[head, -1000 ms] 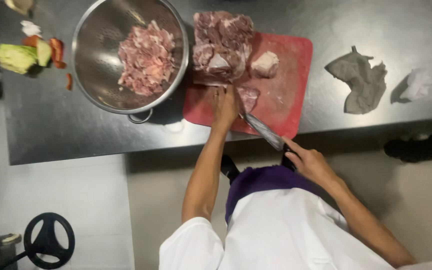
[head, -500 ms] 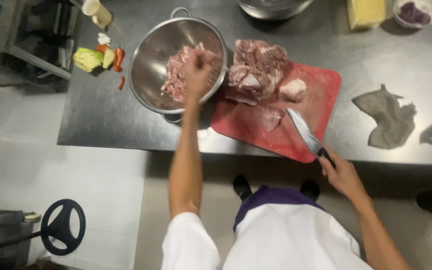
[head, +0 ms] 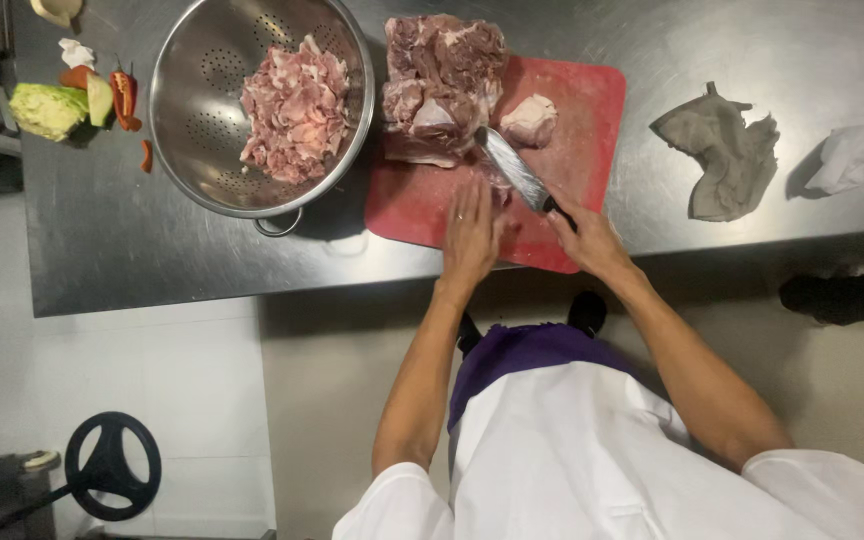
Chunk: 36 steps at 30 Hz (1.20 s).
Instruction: The person cuts raw meat into smaller pieces on a red cutting board using a knife. The cut pieces are placed into a metal colander. The person continues cutting and transferring meat throughout the clip.
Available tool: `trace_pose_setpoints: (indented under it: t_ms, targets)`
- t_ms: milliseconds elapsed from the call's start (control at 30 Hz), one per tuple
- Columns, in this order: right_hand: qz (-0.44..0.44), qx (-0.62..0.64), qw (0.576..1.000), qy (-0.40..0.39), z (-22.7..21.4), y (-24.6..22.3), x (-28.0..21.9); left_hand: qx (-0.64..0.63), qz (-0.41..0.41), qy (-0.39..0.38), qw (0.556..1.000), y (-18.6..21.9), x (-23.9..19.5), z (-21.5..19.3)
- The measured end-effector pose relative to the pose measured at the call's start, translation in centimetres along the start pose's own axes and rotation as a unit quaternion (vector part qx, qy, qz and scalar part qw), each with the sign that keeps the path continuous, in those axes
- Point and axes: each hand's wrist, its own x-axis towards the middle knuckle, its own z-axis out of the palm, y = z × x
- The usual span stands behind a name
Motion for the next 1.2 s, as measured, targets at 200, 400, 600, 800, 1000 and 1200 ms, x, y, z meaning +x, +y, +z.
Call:
trace_pose_setpoints:
  t_ms: [200,400,600,800,1000,1200]
  targets:
    - [-0.055,-0.072,0.996,-0.024,-2.0,0.1,-1.8,0.065,0.019,-0.095,0.993,0.1,-1.2,0.3]
    - [-0.093,-0.046,0.994,0.015,0.0,0.9,0.5,0.029,-0.018,-0.093,0.995,-0.2,0.1,1.0]
    - [0.094,-0.062,0.991,-0.074,-2.0,-0.1,-2.0,0.066,-0.011,-0.094,0.993,-0.6,0.8,1.5]
    - [0.036,-0.063,0.997,-0.028,-0.7,-0.3,-2.1,0.044,0.000,-0.131,0.990,0.7,-0.4,0.4]
    - [-0.056,-0.059,0.997,0.009,0.9,0.5,-0.5,0.044,0.020,-0.147,0.988,0.7,-0.4,-0.2]
    - [0.006,-0.050,0.999,-0.008,-0.6,0.8,-4.6,0.042,0.024,-0.154,0.987,0.6,-0.7,-0.3]
